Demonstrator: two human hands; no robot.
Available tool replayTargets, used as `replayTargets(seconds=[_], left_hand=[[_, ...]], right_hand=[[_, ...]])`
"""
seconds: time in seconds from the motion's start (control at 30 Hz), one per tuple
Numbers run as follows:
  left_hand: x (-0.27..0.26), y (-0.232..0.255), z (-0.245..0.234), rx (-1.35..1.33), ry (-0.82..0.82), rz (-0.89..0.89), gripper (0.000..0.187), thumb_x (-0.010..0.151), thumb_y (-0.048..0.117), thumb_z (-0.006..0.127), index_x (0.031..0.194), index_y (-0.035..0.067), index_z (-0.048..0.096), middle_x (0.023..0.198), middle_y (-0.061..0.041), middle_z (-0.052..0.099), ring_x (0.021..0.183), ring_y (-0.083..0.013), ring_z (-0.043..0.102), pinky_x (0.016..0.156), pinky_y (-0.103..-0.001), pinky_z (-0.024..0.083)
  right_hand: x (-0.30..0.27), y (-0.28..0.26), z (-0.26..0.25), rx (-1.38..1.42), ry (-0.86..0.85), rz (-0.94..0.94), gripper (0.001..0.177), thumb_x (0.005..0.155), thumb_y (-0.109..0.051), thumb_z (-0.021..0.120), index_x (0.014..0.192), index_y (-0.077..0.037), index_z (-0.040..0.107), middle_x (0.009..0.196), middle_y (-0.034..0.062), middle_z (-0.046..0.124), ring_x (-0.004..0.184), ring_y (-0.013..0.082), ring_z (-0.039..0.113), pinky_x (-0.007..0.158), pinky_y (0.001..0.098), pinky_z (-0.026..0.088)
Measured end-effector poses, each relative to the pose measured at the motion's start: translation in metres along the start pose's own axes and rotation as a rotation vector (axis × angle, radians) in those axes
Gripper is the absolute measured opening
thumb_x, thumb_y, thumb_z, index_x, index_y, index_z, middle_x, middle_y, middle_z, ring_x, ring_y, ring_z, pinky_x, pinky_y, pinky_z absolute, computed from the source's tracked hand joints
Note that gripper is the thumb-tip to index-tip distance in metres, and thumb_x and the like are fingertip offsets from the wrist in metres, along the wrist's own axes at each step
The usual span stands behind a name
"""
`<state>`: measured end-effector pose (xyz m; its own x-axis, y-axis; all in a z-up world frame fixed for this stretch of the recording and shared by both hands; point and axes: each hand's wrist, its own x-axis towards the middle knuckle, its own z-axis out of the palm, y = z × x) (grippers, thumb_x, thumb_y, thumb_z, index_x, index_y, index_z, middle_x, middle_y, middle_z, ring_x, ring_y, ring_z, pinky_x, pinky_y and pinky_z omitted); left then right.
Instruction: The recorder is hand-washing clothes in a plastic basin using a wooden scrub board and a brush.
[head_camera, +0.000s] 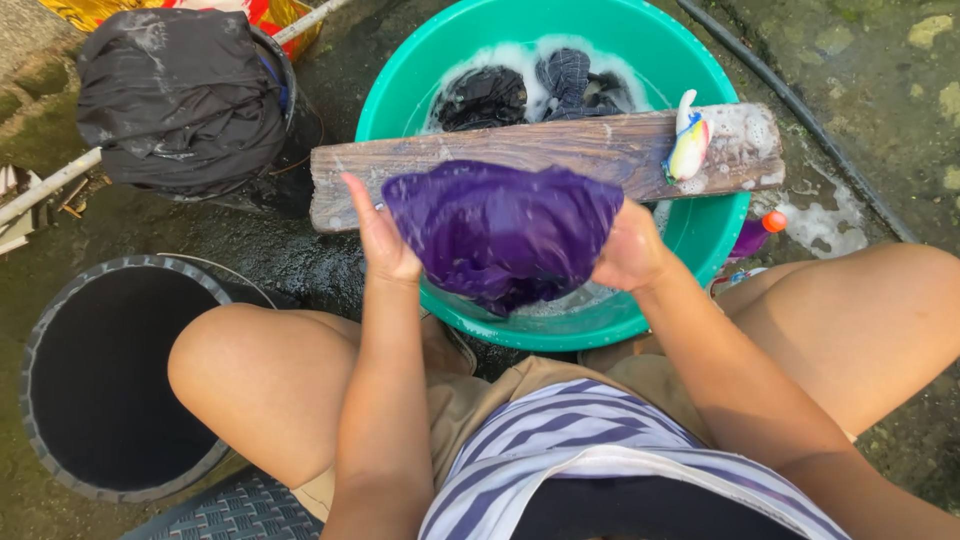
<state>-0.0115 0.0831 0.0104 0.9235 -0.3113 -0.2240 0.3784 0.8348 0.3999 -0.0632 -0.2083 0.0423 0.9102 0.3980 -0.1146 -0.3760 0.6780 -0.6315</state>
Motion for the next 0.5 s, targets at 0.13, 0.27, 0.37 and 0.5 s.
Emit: replayTargets(seconds=[0.13, 0.27, 0.37, 0.5], left_hand=[[0.020, -0.087, -0.099, 0.510, 0.008, -0.198, 0.071, 0.092, 0.050, 0.055, 0.148, 0.007, 0.047, 0.140, -0.013, 0.061, 0.127, -0.0273, 0.059, 0.111, -0.047, 0.045], [0.041, -0.126, -0.107, 0.677, -0.113, -0.347, 0.055, 0.098, 0.033, 0.057, 0.148, 0.010, 0.049, 0.143, -0.005, 0.060, 0.129, -0.0208, 0.057, 0.114, -0.042, 0.042], [0.030, -0.103, -0.053, 0.240, -0.267, -0.305, 0.046, 0.107, 0.035, 0.053, 0.141, 0.004, 0.057, 0.139, -0.009, 0.064, 0.127, -0.0262, 0.060, 0.114, -0.045, 0.043], [0.013, -0.058, 0.011, -0.101, -0.262, -0.194, 0.056, 0.103, 0.047, 0.045, 0.131, 0.003, 0.063, 0.134, -0.015, 0.066, 0.124, -0.0338, 0.062, 0.110, -0.052, 0.048]], right_hand=[[0.018, -0.018, 0.016, 0.292, -0.052, 0.011, 0.049, 0.106, -0.031, 0.041, 0.138, 0.002, 0.059, 0.140, 0.0175, 0.065, 0.129, 0.0333, 0.062, 0.116, 0.0485, 0.045], [0.052, -0.006, -0.037, 0.194, 0.056, -0.199, 0.062, 0.107, -0.044, 0.033, 0.139, 0.002, 0.058, 0.146, 0.0178, 0.061, 0.137, 0.0344, 0.058, 0.124, 0.0480, 0.040], [0.032, 0.015, -0.032, -0.072, 0.163, -0.182, 0.079, 0.100, -0.061, 0.028, 0.139, 0.001, 0.059, 0.145, 0.0149, 0.062, 0.133, 0.0288, 0.059, 0.120, 0.0420, 0.041], [0.018, 0.036, -0.045, -0.667, 0.187, 0.013, 0.065, 0.094, -0.054, 0.052, 0.125, 0.002, 0.068, 0.121, 0.0123, 0.072, 0.107, 0.0150, 0.064, 0.098, 0.0344, 0.051]])
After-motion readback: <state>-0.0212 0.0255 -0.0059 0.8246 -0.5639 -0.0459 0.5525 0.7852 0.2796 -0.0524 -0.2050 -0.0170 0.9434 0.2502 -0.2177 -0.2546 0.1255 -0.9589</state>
